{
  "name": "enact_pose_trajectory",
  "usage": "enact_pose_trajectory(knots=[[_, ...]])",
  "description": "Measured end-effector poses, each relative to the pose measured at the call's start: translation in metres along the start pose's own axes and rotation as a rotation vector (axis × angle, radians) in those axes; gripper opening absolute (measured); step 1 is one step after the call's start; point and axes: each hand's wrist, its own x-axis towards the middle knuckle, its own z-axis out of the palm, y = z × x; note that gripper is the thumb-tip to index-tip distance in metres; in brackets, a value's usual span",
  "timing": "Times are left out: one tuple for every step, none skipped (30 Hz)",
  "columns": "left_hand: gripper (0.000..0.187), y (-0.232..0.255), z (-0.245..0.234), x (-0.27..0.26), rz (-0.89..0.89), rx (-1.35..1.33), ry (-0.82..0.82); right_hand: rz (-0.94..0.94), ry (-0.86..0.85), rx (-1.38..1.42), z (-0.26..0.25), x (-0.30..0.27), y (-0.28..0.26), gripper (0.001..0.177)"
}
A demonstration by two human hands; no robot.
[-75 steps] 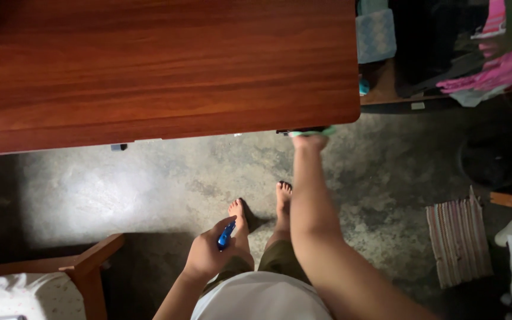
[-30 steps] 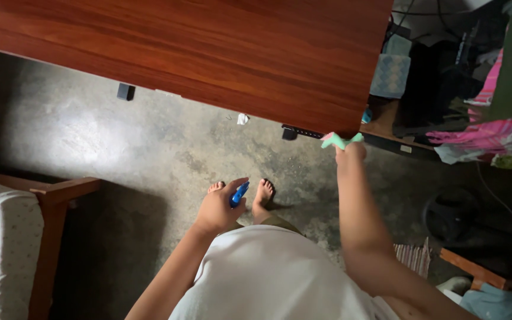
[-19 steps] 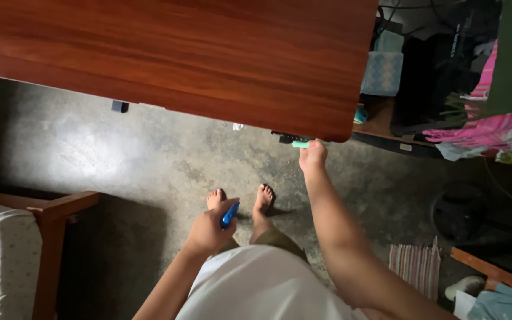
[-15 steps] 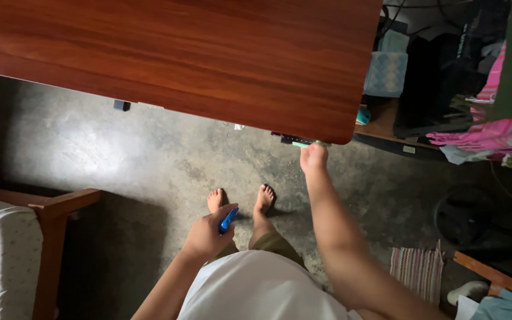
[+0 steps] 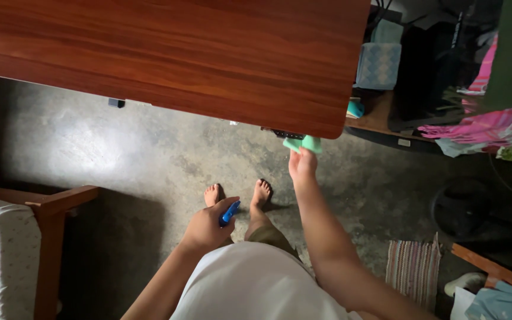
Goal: Cleaning a wooden desk and a computer monitor using a spray bottle and a cloth.
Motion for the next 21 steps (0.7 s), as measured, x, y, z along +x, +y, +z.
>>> enact_pose_trajectory(knots=[[0.050, 0.002, 0.000, 0.000, -0.002, 0.002, 0.009, 0.050, 0.095, -0.028, -0.001, -0.010, 0.001, 0.056], [0.050, 0.004, -0.001, -0.001, -0.004, 0.004, 0.018, 0.100, 0.190, -0.056, -0.001, -0.021, 0.002, 0.051], [0.050, 0.005, -0.001, -0.001, -0.008, 0.000, 0.025, 0.106, 0.185, -0.060, -0.001, -0.030, 0.003, 0.051], [0.050, 0.006, -0.001, -0.001, -0.015, -0.006, 0.062, 0.266, 0.293, -0.083, -0.001, -0.039, 0.005, 0.043], [0.049, 0.007, 0.000, -0.001, -0.023, -0.015, 0.102, 0.428, 0.396, -0.111, 0.000, -0.046, 0.004, 0.037], [0.049, 0.007, -0.002, -0.003, -0.027, -0.024, 0.113, 0.434, 0.389, -0.122, 0.019, -0.051, 0.005, 0.037], [0.051, 0.006, -0.002, -0.004, -0.040, -0.047, 0.115, 0.431, 0.421, -0.292, 0.038, -0.053, 0.005, 0.035], [0.052, 0.004, -0.003, -0.006, -0.053, -0.069, 0.117, 0.422, 0.450, -0.462, 0.058, -0.057, 0.007, 0.034], [0.052, 0.001, -0.003, -0.009, -0.062, -0.083, 0.137, 0.432, 0.434, -0.480, 0.071, -0.050, 0.012, 0.034], [0.052, -0.003, -0.003, -0.012, -0.038, -0.106, 0.187, 0.066, 0.228, -1.135, 0.083, -0.043, 0.018, 0.033], [0.052, -0.006, -0.001, -0.014, -0.015, -0.128, 0.239, -0.361, -0.039, -1.736, 0.095, -0.035, 0.023, 0.032], [0.052, -0.009, 0.002, -0.017, -0.025, -0.142, 0.259, -0.362, -0.068, -1.744, 0.120, -0.031, 0.021, 0.032], [0.052, -0.013, 0.005, -0.021, -0.033, -0.142, 0.297, -0.651, -0.491, -1.963, 0.146, -0.028, 0.019, 0.030], [0.052, -0.017, 0.008, -0.023, -0.041, -0.142, 0.335, -0.952, -0.954, -2.107, 0.172, -0.025, 0.019, 0.029], [0.052, -0.019, 0.010, -0.028, -0.052, -0.152, 0.352, -0.954, -0.983, -2.101, 0.163, -0.020, 0.021, 0.029], [0.054, -0.021, 0.012, -0.033, -0.132, -0.193, 0.309, -1.002, -1.122, -2.202, 0.154, -0.014, 0.024, 0.042], [0.056, -0.024, 0.011, -0.037, -0.211, -0.232, 0.261, -1.052, -1.261, -2.297, 0.145, -0.008, 0.028, 0.056], [0.056, -0.029, 0.012, -0.040, -0.220, -0.242, 0.275, -1.056, -1.286, -2.288, 0.133, 0.006, 0.024, 0.056], [0.056, -0.033, 0.015, -0.044, -0.153, -0.228, 0.357, -1.078, -1.441, -2.454, 0.119, 0.019, 0.017, 0.056], [0.055, -0.037, 0.018, -0.048, -0.085, -0.213, 0.438, -1.097, -1.601, -2.616, 0.105, 0.033, 0.010, 0.056], [0.055, -0.038, 0.018, -0.049, -0.092, -0.223, 0.444, -1.097, -1.621, -2.613, 0.108, 0.038, 0.002, 0.056]])
